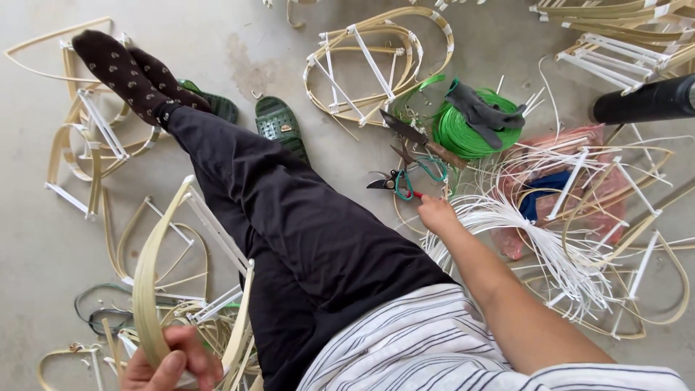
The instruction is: Wrapping and securing bamboo furniture frame joints with white plastic strips.
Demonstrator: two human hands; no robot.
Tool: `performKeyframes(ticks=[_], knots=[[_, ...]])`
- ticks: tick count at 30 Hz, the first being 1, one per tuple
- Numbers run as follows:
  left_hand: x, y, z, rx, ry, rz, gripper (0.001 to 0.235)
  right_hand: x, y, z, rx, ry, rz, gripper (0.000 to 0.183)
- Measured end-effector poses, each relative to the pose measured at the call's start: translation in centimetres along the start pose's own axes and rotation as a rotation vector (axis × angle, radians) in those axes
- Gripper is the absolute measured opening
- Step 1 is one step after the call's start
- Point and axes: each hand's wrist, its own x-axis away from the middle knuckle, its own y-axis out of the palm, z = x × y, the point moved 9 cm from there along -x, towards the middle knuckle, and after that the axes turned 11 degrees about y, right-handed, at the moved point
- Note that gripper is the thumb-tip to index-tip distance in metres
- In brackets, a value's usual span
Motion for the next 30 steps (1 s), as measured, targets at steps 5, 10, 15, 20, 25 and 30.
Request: performKeyframes(ticks=[5,10,15,20,25,30], knots=[[-3.3,4.0,-1.6,0.062,-0.092,0.217,0.046,3.1,-18.3,-3.0,-0.858,-0.090,-0.203,0.028],[-9.6,12.9,-2.7,-0.259,-0.336,0.293,0.041,10.8,-37.1,-7.0,-1.127,-0.385,-0.292,0.027],[-11.8,17.2,-6.2,-0.580,-0.473,-0.057,0.028,16.8,-47.8,-11.0,-0.737,-0.734,-0.176,0.016],[-10.4,15.2,-6.5,-0.490,-0.548,-0.050,0.024,14.2,-50.0,-10.1,-0.724,-0.867,0.163,0.011],[-8.1,6.0,-0.4,-0.127,-0.176,0.378,0.021,3.3,-40.7,-2.9,-0.889,-0.359,0.653,0.024],[-7.5,4.4,2.6,-0.049,-0.001,0.574,0.024,-3.6,-14.9,1.8,-0.458,0.335,-0.028,0.089]])
